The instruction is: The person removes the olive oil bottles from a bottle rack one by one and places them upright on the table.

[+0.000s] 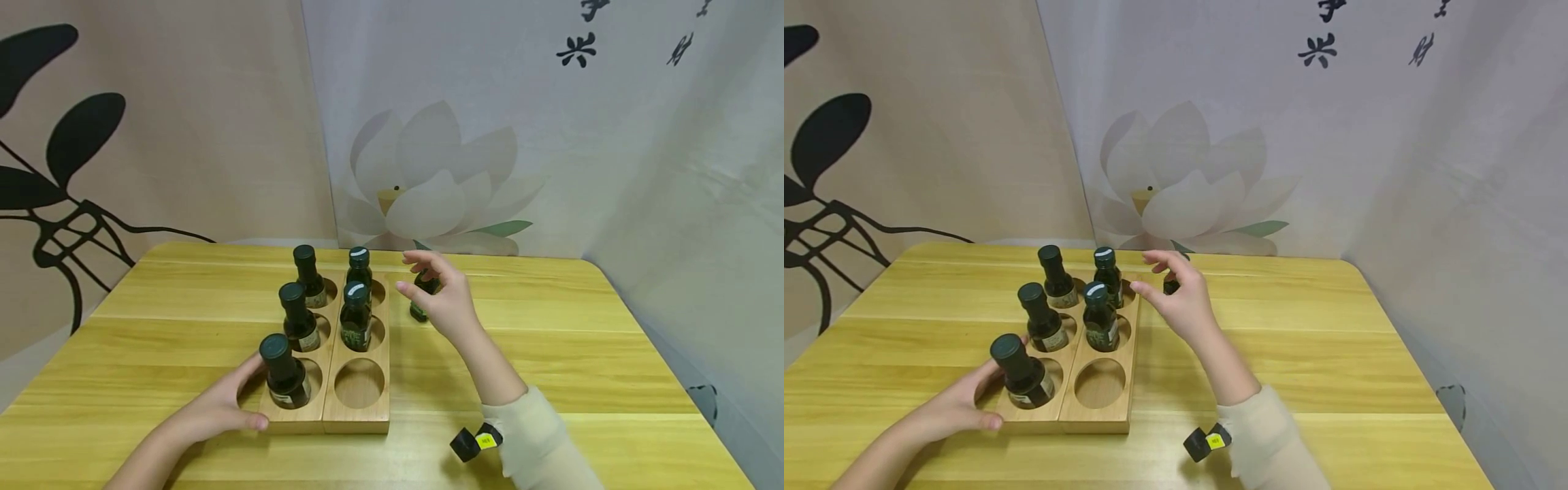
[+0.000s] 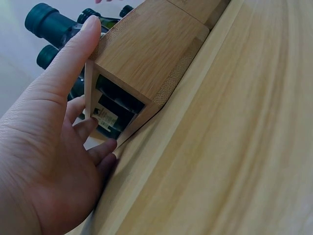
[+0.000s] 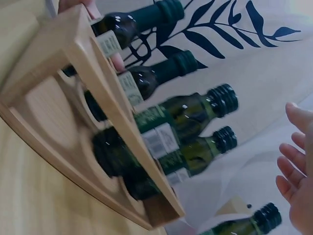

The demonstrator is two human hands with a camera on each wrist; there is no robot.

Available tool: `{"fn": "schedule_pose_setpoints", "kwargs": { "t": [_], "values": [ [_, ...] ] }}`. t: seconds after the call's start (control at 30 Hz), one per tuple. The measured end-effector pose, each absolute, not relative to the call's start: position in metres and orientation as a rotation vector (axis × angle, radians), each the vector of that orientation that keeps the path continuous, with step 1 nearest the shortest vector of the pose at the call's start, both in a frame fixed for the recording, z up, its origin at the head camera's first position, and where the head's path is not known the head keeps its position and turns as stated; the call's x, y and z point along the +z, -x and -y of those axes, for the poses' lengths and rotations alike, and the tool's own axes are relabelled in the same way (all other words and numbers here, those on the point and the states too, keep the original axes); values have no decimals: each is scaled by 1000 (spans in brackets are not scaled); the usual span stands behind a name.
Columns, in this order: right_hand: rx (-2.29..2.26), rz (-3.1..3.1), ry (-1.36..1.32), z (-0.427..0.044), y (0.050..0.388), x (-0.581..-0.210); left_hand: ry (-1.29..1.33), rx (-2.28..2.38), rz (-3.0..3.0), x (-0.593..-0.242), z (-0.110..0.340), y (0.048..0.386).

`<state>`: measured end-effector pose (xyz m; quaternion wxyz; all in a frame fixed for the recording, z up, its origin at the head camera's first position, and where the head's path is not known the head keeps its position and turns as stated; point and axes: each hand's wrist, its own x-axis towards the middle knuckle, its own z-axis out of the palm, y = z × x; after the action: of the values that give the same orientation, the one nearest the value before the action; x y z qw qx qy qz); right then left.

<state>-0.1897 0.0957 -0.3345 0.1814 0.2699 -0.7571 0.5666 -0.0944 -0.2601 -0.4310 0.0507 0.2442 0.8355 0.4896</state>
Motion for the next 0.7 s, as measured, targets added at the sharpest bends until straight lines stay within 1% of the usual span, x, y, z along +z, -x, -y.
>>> {"fn": "schedule_pose_setpoints", "kwargs": {
  "t": [0.4, 0.7],
  "values": [
    [1658, 2141, -840, -67, 183, -350, -745, 1494, -2540, -431, 260, 95],
    [1780, 2201, -807, -50, 162, -331, -748, 1505, -2534, -432, 260, 95]
  ]
}}
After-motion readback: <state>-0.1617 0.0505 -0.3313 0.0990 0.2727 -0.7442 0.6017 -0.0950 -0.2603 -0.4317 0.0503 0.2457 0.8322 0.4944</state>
